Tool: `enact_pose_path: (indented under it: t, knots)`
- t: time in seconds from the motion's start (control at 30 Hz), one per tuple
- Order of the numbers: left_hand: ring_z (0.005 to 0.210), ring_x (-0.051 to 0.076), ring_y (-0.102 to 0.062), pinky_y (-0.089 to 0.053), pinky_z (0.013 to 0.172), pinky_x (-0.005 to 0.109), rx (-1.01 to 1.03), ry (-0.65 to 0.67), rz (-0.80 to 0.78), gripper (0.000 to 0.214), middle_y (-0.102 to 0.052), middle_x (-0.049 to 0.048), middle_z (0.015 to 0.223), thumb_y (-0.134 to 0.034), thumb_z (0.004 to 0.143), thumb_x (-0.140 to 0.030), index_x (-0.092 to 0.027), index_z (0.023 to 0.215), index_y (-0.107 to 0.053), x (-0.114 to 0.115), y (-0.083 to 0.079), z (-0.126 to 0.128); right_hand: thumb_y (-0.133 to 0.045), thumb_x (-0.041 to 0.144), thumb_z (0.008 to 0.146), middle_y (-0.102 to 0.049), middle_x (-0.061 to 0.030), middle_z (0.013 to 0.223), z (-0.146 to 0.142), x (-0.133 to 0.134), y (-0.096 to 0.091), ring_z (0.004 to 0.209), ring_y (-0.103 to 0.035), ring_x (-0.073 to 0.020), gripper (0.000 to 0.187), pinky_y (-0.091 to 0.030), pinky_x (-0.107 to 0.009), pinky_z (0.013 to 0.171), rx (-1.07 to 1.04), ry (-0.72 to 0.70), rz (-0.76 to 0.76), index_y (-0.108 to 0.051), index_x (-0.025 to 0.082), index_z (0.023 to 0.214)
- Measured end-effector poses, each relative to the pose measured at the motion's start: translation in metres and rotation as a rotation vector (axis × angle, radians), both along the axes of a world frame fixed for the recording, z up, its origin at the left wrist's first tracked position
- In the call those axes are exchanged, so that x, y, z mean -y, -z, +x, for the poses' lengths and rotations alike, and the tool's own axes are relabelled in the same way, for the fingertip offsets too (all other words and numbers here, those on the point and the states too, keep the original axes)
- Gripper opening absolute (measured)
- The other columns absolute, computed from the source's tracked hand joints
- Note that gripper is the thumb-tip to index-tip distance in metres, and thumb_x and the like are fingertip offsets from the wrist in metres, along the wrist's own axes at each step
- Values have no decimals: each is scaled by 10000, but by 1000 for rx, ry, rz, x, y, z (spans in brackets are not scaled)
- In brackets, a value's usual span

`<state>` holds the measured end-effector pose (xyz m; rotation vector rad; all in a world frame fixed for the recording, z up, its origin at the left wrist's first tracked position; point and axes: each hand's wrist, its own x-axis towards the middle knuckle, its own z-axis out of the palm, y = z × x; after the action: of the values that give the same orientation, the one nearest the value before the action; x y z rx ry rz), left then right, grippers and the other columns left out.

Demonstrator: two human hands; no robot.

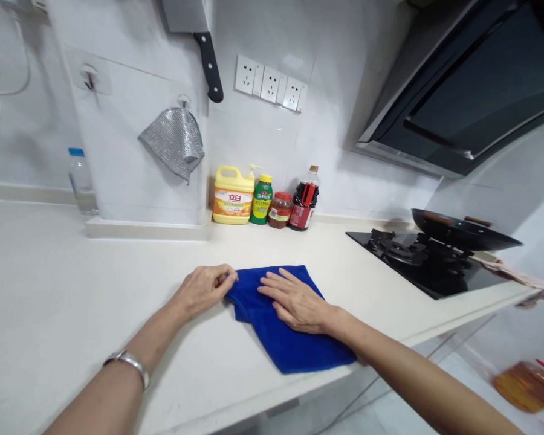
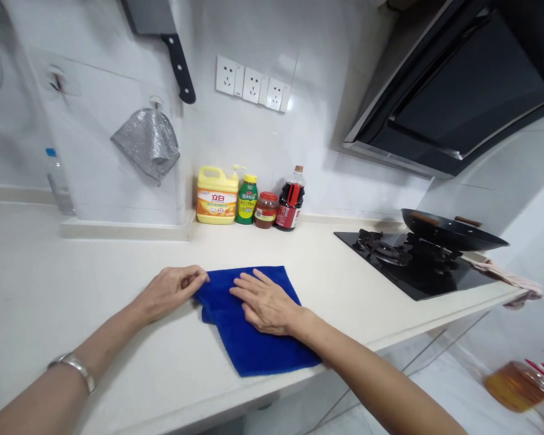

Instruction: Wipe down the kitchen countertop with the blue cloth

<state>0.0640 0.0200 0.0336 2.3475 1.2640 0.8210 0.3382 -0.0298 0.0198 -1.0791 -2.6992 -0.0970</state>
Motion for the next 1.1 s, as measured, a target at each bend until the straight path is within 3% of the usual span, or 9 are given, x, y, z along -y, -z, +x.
enact_pose_path:
  t: [0.1,0.2,0.33,0.5,0.67,0.8,0.9,1.0,1.1]
  knots:
    - [610,162,-570,-350,626,287,-123,11,-51,510,-668,0,666,-368,920,-549,-224,687,-683,7,-4,4,-301,404,1039,-251,-82,1614,-1,-20,7,1496,-172,-267,501,-131,-552,1210,3,161,-166,-345,280,1522]
    - [555,170,-540,-321,605,295,-239,-57,-61,580,-606,8,563,-320,934,-571,-225,616,-660,9,-6,6,-250,524,1034,-168,-106,1633,6,-41,12,1507,-102,-280,601,-100,-552,1210,-38,334,-223,-233,244,1565]
    - [741,218,-622,-345,649,304,-278,-113,-76,501,-687,35,754,-320,936,-544,-260,845,-722,9,-4,13,-228,590,1016,-139,-98,1638,10,-49,14,1512,-56,-282,684,-67,-537,1217,-37,351,-247,-158,212,1582]
    - [937,239,-625,-405,806,344,-229,-42,-69,444,-684,42,993,-416,886,-590,-266,1014,-693,13,6,31,-201,561,1024,-126,-104,1641,4,-43,11,1509,-44,-311,660,-44,-553,1210,7,362,-244,-185,203,1578]
    - [874,213,-606,-420,799,333,-5,-51,-205,424,-666,4,934,-503,834,-620,-251,1014,-607,14,12,40,-221,552,1024,-140,-125,1637,4,-41,8,1504,-57,-336,653,-56,-573,1201,-22,344,-257,-206,201,1574]
    - [793,175,-584,-451,782,308,281,97,-359,393,-609,-25,806,-525,850,-612,-243,984,-526,14,13,45,-245,549,1024,-173,-119,1632,6,-42,8,1503,-75,-338,628,-65,-586,1197,-67,320,-271,-251,227,1562]
    - [786,166,-599,-502,779,313,580,156,-589,419,-598,-18,811,-584,818,-608,-224,941,-467,16,15,53,-216,550,1029,-203,-82,1629,7,-42,8,1506,-88,-313,598,-62,-574,1204,-114,294,-289,-287,263,1550]
    - [657,140,-579,-505,623,265,781,56,-755,469,-586,-21,756,-646,763,-618,-214,881,-438,20,16,60,-161,556,1033,-243,-45,1620,10,-44,9,1508,-103,-282,590,-49,-556,1215,-192,284,-327,-310,292,1539]
    - [565,103,-532,-437,514,196,847,-108,-726,451,-567,-38,702,-689,736,-581,-207,885,-487,25,12,58,-155,564,1031,-288,-44,1604,14,-48,12,1505,-135,-255,611,-45,-530,1228,-277,284,-351,-294,265,1546]
